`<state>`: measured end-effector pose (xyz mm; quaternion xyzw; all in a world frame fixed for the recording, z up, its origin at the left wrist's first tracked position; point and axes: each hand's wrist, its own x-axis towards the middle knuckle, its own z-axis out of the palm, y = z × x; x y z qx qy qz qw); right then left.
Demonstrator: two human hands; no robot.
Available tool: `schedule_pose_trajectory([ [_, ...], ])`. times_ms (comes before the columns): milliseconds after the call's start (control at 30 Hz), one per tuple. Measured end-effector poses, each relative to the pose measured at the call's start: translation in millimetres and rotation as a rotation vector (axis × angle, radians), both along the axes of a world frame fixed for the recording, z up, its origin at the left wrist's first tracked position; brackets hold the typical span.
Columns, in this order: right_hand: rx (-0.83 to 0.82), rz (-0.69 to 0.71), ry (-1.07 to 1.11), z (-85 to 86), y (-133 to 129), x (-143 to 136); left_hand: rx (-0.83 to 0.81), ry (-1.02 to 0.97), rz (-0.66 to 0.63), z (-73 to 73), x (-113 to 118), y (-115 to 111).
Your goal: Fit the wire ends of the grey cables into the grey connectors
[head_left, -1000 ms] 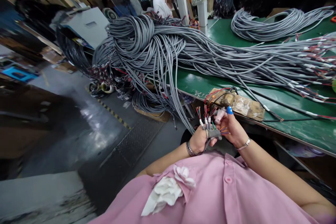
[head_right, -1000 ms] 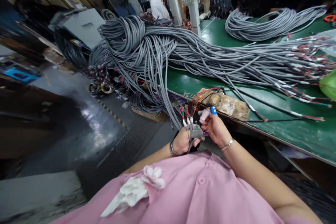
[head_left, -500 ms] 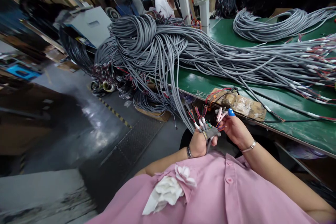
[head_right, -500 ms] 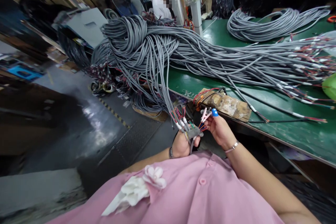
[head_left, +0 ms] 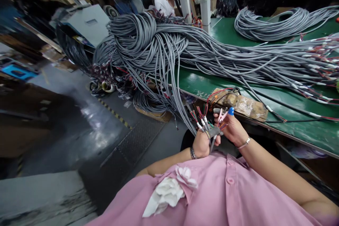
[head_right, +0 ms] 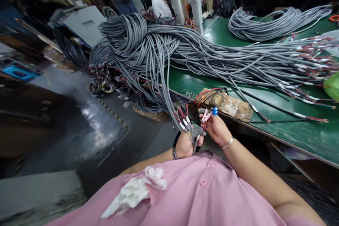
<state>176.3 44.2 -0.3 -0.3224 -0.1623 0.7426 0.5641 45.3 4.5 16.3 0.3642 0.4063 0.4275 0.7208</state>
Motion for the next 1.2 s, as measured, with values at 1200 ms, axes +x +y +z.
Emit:
schedule_pose_trajectory([
  [1200, 0.169, 0.501, -0.226, 13.0, -27.0, 32.0, 0.085, 0.163, -0.02, -5.2, -21.8, -8.7],
])
